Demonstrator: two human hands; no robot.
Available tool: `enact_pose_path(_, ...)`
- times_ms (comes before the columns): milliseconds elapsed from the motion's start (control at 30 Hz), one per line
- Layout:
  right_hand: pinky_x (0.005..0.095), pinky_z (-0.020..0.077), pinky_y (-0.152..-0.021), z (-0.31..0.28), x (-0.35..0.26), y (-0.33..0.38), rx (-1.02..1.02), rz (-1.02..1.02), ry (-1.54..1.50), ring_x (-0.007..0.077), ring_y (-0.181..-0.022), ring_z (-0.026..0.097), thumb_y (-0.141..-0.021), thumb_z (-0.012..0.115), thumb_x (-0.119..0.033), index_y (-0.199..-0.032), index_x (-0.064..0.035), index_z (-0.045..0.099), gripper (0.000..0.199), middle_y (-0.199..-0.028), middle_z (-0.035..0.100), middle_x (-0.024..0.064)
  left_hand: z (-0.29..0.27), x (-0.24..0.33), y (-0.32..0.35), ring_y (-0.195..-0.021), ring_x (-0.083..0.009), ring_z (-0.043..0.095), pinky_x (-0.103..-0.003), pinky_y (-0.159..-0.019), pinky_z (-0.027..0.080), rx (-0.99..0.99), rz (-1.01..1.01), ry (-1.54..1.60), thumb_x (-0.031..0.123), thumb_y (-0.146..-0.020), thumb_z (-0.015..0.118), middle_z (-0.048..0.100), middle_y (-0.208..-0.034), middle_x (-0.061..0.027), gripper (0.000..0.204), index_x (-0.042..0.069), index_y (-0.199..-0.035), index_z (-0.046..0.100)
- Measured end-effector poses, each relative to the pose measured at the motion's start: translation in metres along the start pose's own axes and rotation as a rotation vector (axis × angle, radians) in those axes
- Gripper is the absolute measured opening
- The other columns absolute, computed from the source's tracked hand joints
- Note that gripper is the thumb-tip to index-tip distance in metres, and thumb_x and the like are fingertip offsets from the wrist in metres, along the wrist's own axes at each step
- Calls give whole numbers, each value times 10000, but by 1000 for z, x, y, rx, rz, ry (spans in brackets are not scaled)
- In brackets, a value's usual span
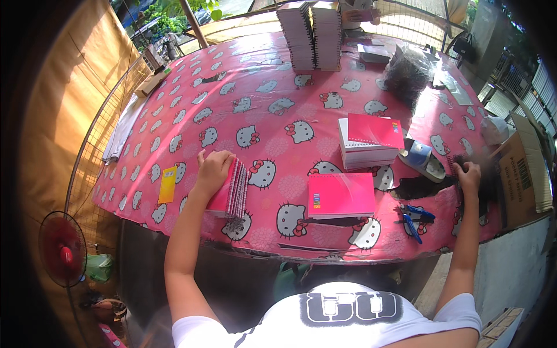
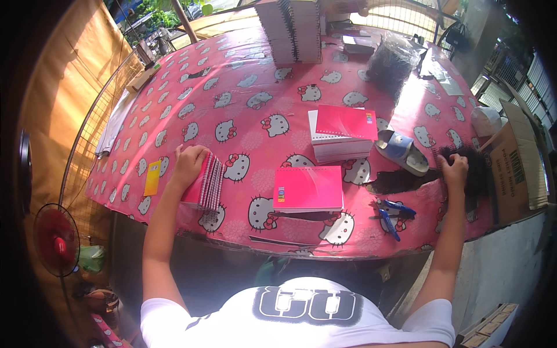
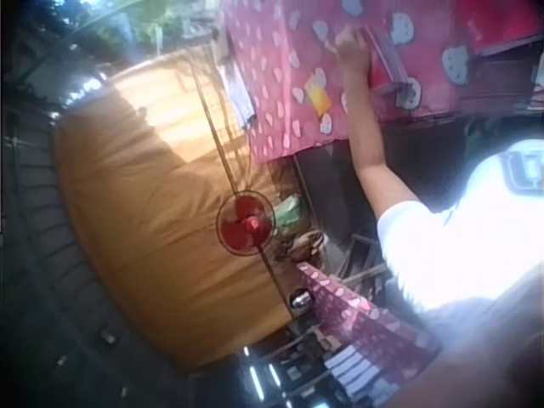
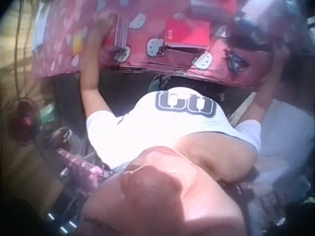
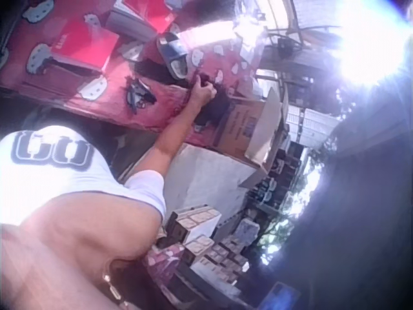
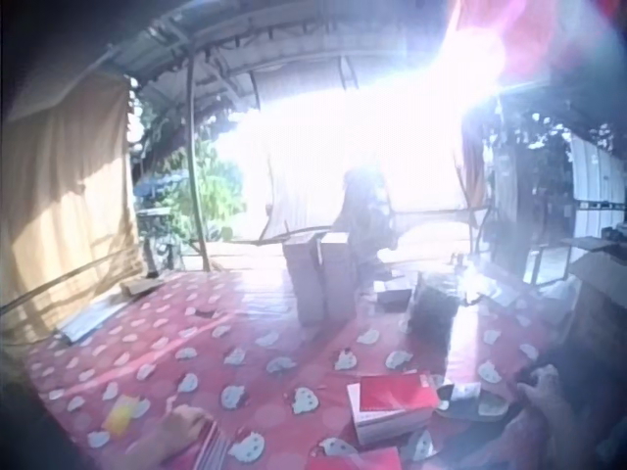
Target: The person assembles small pink notebooks by inserting wire spirals into the punched holes of the paper stacks and covers, then uses a tool to crimp the ends of the wires.
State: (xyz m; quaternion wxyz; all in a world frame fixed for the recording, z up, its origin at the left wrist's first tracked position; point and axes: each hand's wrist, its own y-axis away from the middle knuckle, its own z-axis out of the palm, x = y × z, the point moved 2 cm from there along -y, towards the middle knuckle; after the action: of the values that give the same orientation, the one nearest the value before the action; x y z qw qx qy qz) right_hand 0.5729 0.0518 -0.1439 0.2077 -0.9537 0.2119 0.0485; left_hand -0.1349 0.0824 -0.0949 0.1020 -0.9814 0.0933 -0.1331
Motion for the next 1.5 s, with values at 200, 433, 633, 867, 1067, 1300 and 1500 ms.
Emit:
enact_pose_path(200,464,499,-778,27,11,-5,-100,11,101,361,-905,624,-815,717,-267,-936,-58,649,251,-948,628,166,-32,80,5,-1042,-252,616,-478,-1047,327,311,18,289,281,-978,512,690,-1019,-104,278,73,-1053,680)
enact_pose_path(433,464,498,-788,4,3,-7,0,-52,-7,391,-937,612,-844,619,-91,-933,-20,613,114,-1000,585,189,32,247,-15,-922,-258,658,-325,-796,505,-38,427,350,147,-909,613,676,-1001,-141,208,4,-1042,683)
enact_pose_path(633,411,510,-724,-60,-65,37,11,-206,-339,341,-827,640,-823,665,-93,-959,-25,668,152,-897,632,149,56,243,-21,-867,-295,639,-409,-762,485,-262,149,801,79,-823,677,676,-894,-124,96,50,-905,717)
enact_pose_path(867,272,523,-647,-116,-195,128,-227,-531,-1128,176,-764,658,-785,734,-26,-945,-24,679,169,-887,651,90,0,264,18,-807,-222,628,-351,-770,434,233,444,577,34,-757,731,690,-858,-52,177,93,-924,719)
enact_pose_path(1067,289,519,-640,-116,-215,129,-11,-580,-1086,181,-747,651,-749,748,-17,-932,-17,680,196,-864,643,94,-1,272,19,-798,-198,632,-331,-777,450,267,422,542,98,-745,777,694,-806,-55,183,74,-920,729)
enact_pose_path(1300,287,513,-649,-122,-213,117,-254,-629,-1113,161,-742,640,-763,725,-3,-935,-31,679,180,-836,627,71,7,277,15,-911,-180,631,-373,-926,390,252,369,595,215,-715,818,702,-833,-13,183,122,-861,758)
enact_pose_path(1500,288,502,-602,-123,-228,121,-564,-511,-1119,207,-713,659,-855,657,-83,-1025,-72,607,178,-805,615,68,12,274,33,-1172,-230,503,-419,-1016,317,380,179,416,235,-706,824,696,-922,37,209,188,-902,769)
